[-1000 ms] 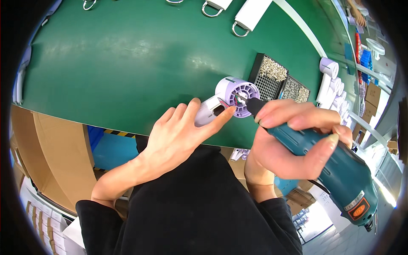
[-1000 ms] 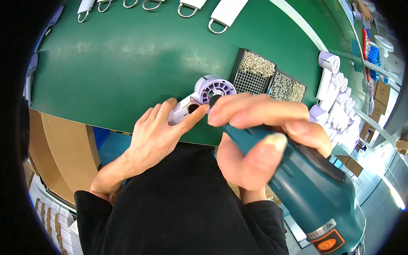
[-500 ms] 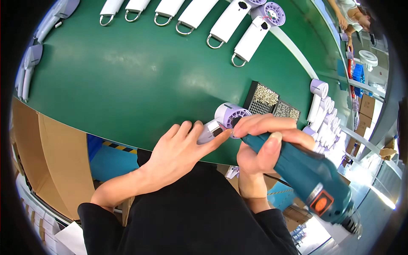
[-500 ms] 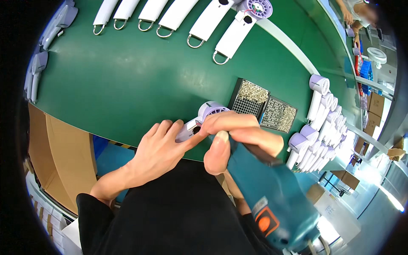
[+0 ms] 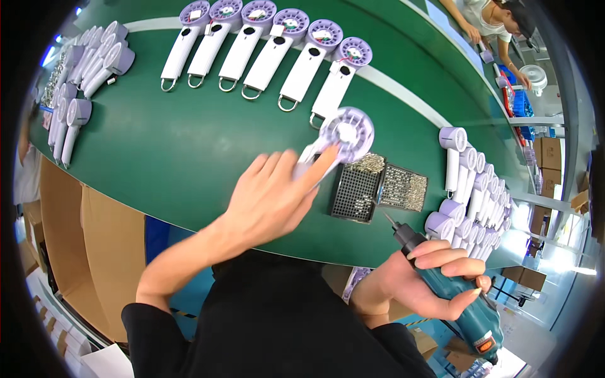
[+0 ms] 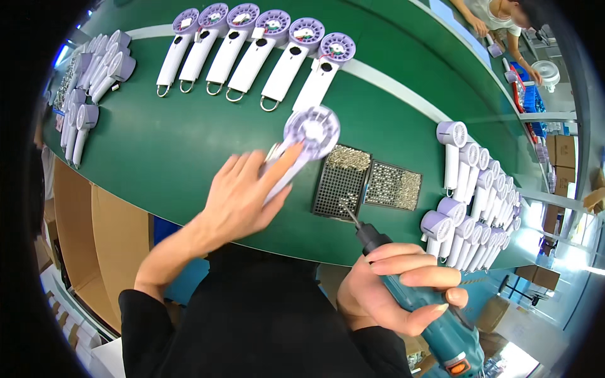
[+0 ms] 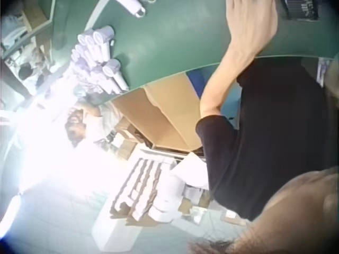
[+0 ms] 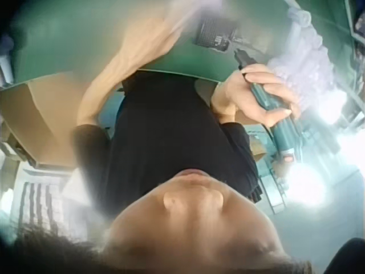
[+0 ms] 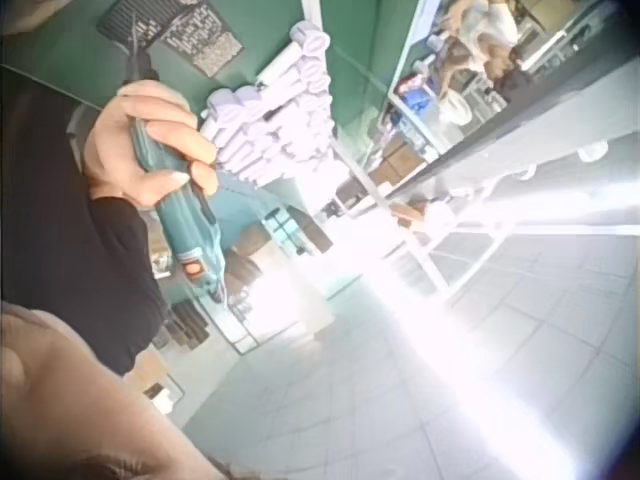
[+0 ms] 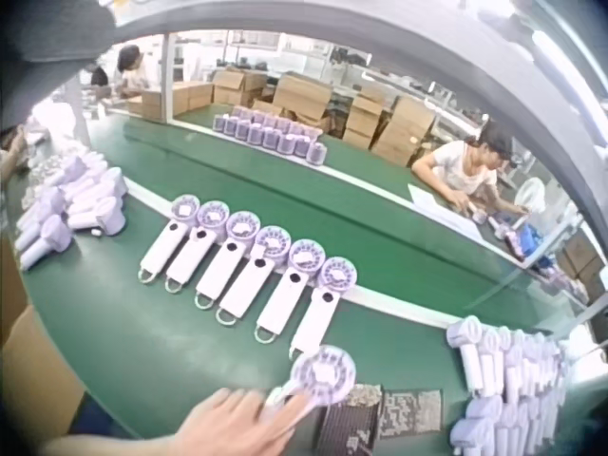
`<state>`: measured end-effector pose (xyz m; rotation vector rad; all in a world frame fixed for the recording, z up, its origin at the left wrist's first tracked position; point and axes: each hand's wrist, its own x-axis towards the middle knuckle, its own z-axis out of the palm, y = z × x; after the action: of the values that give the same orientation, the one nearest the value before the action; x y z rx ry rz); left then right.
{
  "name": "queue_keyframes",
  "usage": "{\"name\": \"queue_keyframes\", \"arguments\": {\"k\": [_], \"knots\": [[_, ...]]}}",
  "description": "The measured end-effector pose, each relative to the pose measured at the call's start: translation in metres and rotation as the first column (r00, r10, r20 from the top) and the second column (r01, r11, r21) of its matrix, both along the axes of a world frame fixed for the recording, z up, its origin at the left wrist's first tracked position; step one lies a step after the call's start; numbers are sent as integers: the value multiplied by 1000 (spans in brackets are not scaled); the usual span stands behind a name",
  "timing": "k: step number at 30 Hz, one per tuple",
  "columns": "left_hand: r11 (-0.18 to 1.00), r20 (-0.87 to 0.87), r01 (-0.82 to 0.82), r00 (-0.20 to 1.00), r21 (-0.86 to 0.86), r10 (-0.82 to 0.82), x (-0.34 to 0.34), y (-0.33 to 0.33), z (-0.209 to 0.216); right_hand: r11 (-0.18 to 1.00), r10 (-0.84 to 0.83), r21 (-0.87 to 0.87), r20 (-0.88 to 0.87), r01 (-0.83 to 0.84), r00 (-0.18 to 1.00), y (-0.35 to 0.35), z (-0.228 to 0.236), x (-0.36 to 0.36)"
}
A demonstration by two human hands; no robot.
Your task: Assembling handheld electric fans using an electric screwdriver to drive screws into the housing on a production line.
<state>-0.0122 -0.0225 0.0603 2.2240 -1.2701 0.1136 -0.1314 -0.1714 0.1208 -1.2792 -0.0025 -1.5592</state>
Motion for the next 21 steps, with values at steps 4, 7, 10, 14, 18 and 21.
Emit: {"name": "queue_keyframes", "arguments": {"k": [4, 7, 10, 14, 18, 21], "knots": [[992, 92, 9, 996, -122, 2, 32, -80, -5, 992, -82, 88, -69, 88, 994, -4, -7, -20], [995, 194, -46, 979, -90, 62, 46, -130, -22, 986, -163, 23, -113, 167, 980, -7, -15, -37], [991, 229, -83, 968, -109, 107, 58, -161, -45, 972, -234, -22, -108, 233, 966, -10, -17, -47], [982, 251, -189, 952, 29, 176, 66, -172, -57, 947, -292, 91, -155, 308, 944, -13, -22, -50], [963, 145, -268, 952, -40, 271, 65, -168, -67, 953, -236, 158, -147, 259, 960, -14, -23, -43], [974, -73, -224, 973, -44, 220, 54, -157, -51, 968, -178, 148, -161, 202, 971, -17, -21, -35]]}}
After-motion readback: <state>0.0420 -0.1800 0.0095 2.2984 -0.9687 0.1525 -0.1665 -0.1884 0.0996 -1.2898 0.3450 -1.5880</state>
